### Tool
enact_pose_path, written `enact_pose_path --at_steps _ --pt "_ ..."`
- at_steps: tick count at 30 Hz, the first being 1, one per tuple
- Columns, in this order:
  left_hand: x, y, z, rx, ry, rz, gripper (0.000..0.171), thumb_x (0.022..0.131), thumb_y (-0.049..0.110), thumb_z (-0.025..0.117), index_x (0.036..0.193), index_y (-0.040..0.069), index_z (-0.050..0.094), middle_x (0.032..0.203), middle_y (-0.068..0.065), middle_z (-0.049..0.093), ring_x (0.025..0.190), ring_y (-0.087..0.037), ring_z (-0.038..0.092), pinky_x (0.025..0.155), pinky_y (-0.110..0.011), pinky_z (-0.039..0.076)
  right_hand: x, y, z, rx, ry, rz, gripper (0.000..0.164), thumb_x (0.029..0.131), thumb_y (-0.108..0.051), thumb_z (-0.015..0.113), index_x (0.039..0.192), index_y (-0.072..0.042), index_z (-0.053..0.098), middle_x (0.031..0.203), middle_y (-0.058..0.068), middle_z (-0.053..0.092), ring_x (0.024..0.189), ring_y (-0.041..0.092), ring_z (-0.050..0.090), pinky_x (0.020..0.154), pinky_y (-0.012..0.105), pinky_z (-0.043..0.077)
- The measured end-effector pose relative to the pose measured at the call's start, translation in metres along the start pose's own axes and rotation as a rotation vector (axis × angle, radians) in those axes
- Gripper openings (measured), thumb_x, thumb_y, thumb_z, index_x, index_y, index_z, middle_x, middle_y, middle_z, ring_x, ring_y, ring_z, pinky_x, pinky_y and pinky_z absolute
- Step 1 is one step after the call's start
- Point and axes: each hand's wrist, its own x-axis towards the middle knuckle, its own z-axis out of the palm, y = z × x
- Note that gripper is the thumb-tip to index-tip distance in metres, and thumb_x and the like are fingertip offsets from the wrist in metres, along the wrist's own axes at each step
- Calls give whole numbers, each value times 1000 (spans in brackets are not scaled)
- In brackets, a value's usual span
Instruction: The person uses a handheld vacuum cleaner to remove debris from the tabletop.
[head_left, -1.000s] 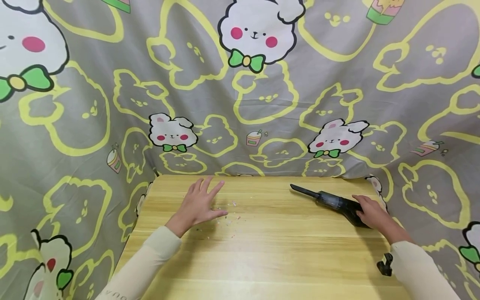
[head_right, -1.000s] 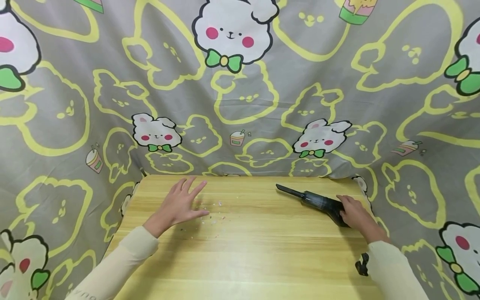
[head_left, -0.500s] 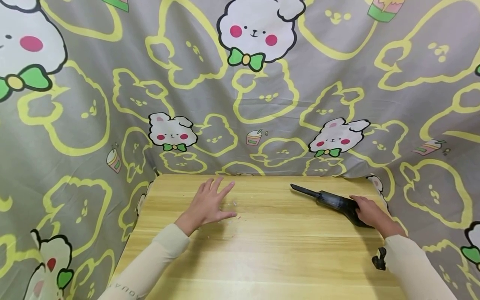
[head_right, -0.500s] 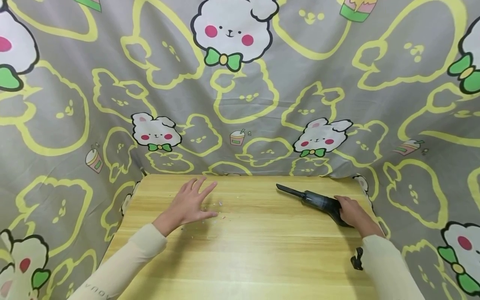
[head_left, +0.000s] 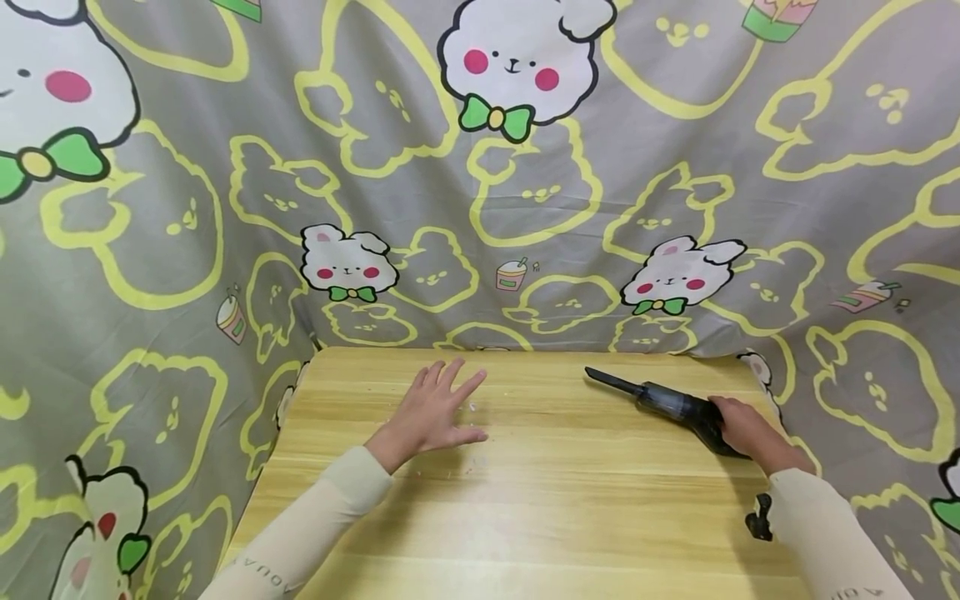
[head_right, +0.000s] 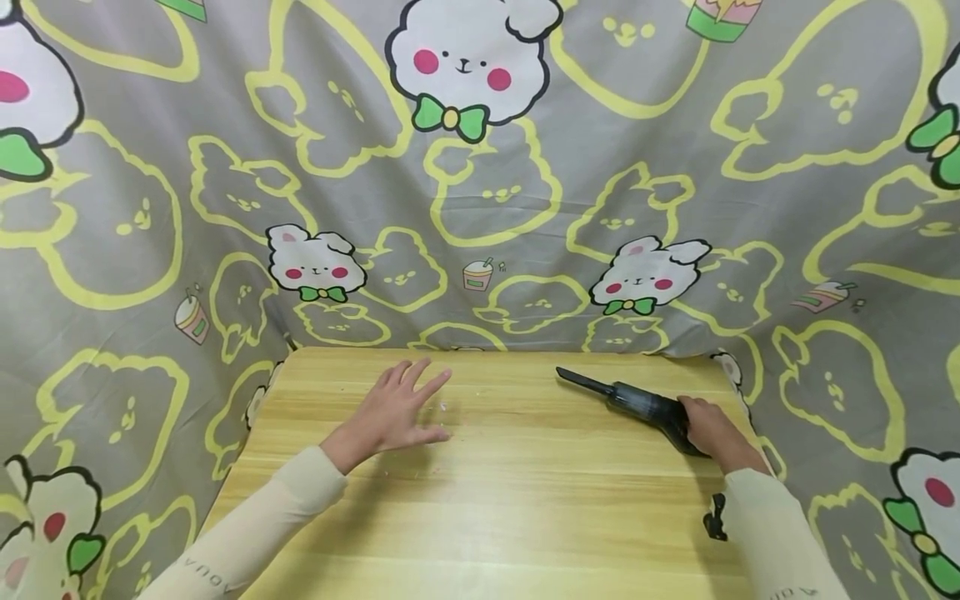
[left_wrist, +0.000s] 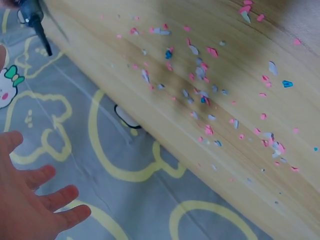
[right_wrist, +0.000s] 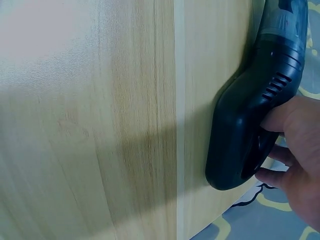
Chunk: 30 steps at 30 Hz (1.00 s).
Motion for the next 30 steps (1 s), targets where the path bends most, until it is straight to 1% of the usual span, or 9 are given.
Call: enact_pose_path --at_steps 5,8,12,16,18,21,25,28,30 --pt "4 6 2 31 -10 21 99 82 86 57 162 31 35 162 -19 39 140 -48 47 115 -67 41 -2 3 1 7 -17 19 48 88 10 65 132 22 47 119 44 58 108 60 60 89 65 54" --pt "6 9 2 24 -23 28 100 82 85 58 162 31 34 162 -19 39 141 -48 46 115 -67 41 -2 3 2 4 3 5 46 88 11 65 129 22 49 116 43 59 106 60 61 89 65 54" --pt "7 14 3 25 -58 26 100 83 85 57 163 32 32 164 -18 36 143 -48 44 117 -67 39 -2 4 2 -4 14 -2 45 87 11 66 127 21 49 114 41 59 103 58 61 88 65 54" --pt "10 18 4 46 -85 29 100 84 86 55 164 33 29 166 -17 35 144 -46 43 119 -65 38 1 5 2 5 -6 11 46 88 11 65 129 20 47 115 41 59 104 57 61 87 64 54" --pt "12 21 5 53 -76 44 100 83 87 55 164 33 31 165 -17 36 143 -45 44 118 -64 39 2 5 4 10 -6 18 44 89 11 63 128 20 46 115 41 59 104 57 62 87 64 54" --pt "15 27 7 54 -43 76 99 83 86 56 162 31 35 163 -17 39 141 -46 46 115 -64 42 1 5 4 22 -1 26 39 91 12 61 126 19 45 110 39 60 101 56 62 86 63 54" --pt "19 33 10 58 -29 94 99 83 86 57 162 30 36 162 -17 40 140 -45 47 114 -64 44 2 4 5 47 21 17 31 91 13 59 118 13 44 98 31 62 90 47 65 77 58 55" --pt "20 37 11 70 -25 97 99 82 86 58 162 30 36 161 -17 41 140 -45 48 113 -64 45 3 3 5 71 29 4 28 92 13 58 114 10 43 91 25 63 82 40 65 70 53 54" --pt "22 39 11 80 -14 104 99 82 86 58 161 30 38 160 -17 43 139 -44 50 112 -64 46 4 2 5 80 31 -3 28 91 13 59 114 9 42 90 23 63 80 37 65 69 51 53"
